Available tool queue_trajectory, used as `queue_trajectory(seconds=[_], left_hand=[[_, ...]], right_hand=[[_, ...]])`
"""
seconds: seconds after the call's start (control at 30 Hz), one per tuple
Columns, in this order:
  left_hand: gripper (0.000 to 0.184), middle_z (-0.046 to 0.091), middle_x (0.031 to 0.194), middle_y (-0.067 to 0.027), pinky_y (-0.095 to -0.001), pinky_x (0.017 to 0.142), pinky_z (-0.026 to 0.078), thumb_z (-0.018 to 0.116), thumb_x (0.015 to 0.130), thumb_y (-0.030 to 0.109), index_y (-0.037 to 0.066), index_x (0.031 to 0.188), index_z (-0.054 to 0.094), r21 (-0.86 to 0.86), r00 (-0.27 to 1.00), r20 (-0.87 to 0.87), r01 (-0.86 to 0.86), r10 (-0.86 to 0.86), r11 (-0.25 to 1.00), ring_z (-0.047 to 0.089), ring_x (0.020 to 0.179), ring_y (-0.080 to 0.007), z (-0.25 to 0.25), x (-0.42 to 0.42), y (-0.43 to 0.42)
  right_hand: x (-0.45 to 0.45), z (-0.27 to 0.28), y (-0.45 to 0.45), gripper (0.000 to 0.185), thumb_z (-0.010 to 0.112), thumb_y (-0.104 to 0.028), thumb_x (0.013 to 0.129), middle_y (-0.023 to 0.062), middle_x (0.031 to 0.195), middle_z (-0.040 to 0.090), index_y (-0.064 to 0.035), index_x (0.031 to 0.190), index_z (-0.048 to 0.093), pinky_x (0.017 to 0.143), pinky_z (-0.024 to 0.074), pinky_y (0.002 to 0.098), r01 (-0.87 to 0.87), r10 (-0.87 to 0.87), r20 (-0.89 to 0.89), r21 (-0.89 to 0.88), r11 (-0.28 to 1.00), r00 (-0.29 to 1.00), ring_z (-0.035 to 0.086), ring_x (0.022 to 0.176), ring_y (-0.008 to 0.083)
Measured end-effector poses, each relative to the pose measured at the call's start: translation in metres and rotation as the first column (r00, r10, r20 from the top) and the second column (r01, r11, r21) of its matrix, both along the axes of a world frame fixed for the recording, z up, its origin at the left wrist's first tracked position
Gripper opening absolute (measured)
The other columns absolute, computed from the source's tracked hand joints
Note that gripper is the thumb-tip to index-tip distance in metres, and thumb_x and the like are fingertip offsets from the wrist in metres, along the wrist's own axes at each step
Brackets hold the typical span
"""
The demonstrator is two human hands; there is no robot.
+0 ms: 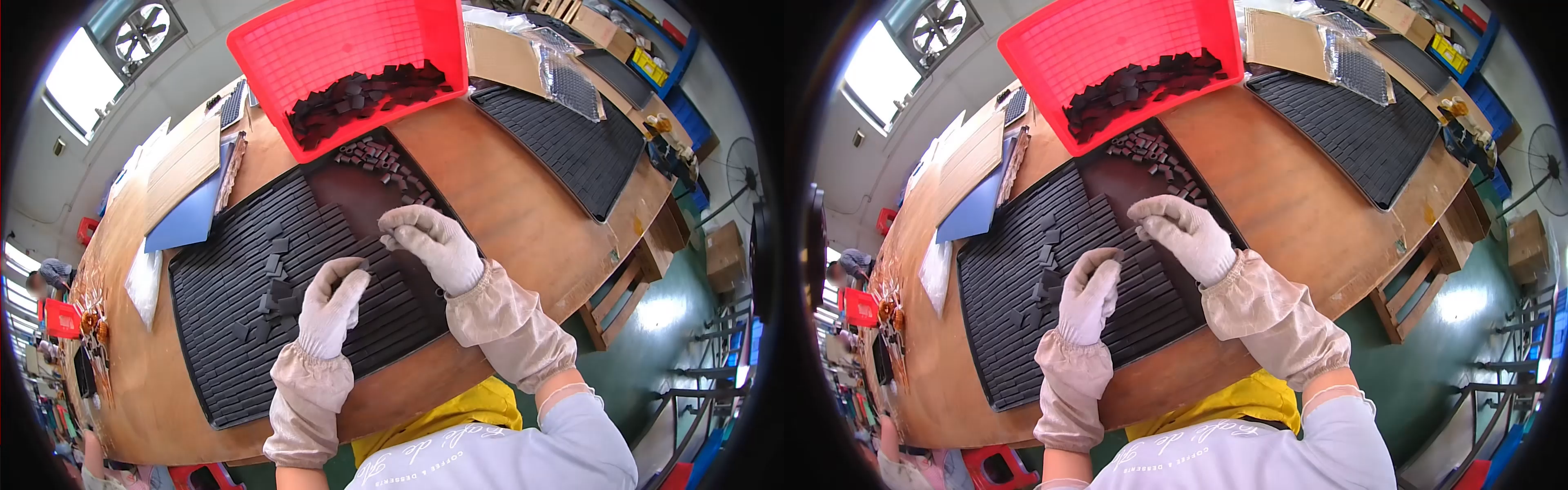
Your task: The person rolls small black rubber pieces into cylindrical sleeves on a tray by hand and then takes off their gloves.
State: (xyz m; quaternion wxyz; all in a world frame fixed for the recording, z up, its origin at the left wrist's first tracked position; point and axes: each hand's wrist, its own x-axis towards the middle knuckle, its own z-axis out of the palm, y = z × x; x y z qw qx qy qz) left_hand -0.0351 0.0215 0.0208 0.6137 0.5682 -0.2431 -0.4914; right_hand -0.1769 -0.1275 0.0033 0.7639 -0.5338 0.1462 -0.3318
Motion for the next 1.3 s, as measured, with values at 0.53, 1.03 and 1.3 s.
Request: queue_trajectory(seconds=[0.53,1.03,1.3], left_hand=[[0.016,0.046,0.071,0.0039,-0.0171,0.044,0.027,0.058,0.097,0.011,0.001,0.109,0.059,-0.14,0.985,-0.159,-0.086,0.063,0.986,0.036,0.054,-0.0021,-0.002,-0.002,-0.002],[0.029,0.047,0.07,0.0068,-0.0184,0.049,0.028,0.065,0.094,0.018,-0.001,0.115,0.06,-0.143,0.99,-0.142,-0.021,0.0,0.99,0.037,0.055,-0.001,-0.005,0.002,-0.002],[0.03,0.048,0.071,0.0054,-0.0191,0.049,0.028,0.066,0.093,0.016,-0.001,0.117,0.059,-0.195,0.975,-0.206,0.038,-0.078,0.98,0.038,0.056,-0.0025,-0.008,0.005,0.001]], right_hand=[[0.0,0.004,0.004,0.031,0.058,-0.015,0.096,0.006,0.114,0.061,-0.0008,0.124,0.056,0.089,0.0509,0.0302,-0.072,0.074,-0.006,0.121,0.99,0.997,0.059,0.102,0.0133],[0.001,0.008,0.02,0.022,0.058,0.005,0.091,0.0069,0.108,0.062,-0.0008,0.112,0.054,0.089,0.0488,0.0264,-0.026,0.025,-0.005,-0.218,0.976,1.0,0.06,0.099,0.0111],[-0.001,0.012,0.021,0.022,0.058,0.005,0.091,0.0074,0.108,0.062,-0.0008,0.112,0.053,0.09,0.0484,0.027,-0.046,0.038,-0.046,-0.191,0.98,0.998,0.06,0.1,0.0117]])
